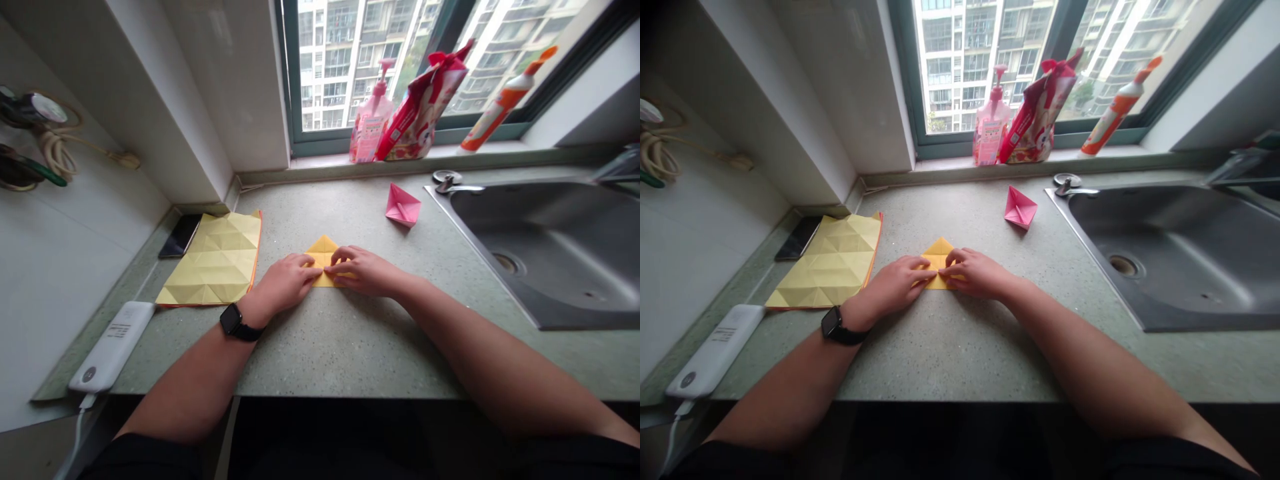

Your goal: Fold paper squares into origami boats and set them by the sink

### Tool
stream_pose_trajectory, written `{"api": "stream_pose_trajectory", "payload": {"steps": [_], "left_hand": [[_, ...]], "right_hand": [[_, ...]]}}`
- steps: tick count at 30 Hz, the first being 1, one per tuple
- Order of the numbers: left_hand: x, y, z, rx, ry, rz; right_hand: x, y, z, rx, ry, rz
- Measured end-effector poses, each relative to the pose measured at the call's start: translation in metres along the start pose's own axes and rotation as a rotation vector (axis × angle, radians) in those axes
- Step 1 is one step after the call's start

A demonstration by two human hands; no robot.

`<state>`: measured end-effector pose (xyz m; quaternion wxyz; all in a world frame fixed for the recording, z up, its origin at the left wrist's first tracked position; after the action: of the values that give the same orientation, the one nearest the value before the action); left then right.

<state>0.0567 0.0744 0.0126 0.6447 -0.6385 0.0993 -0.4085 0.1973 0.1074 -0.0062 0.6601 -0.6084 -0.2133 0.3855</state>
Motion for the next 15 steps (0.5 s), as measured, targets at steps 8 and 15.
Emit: {"api": "stream_pose_trajectory", "payload": {"steps": [8,15], "left_hand": [[-0.004,0.002,0.003,-0.013,-0.009,-0.037],[-0.007,0.002,0.004,0.0,-0.02,-0.055]], "right_hand": [[0.002,-0.004,0.002,-0.017,0.006,0.041],[0.003,-0.014,-0.004,-0.086,0.07,-0.033]]}}
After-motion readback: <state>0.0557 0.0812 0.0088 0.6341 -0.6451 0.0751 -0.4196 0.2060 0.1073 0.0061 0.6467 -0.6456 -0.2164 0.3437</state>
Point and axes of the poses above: each hand's wrist, its own z-axis towards the middle knuckle, its own y-axis out of the palm, x = y × z, the point moved 9 cm from there along z, towards the middle knuckle, and after that the axes turned 12 degrees about -z, right-handed, at the moved point
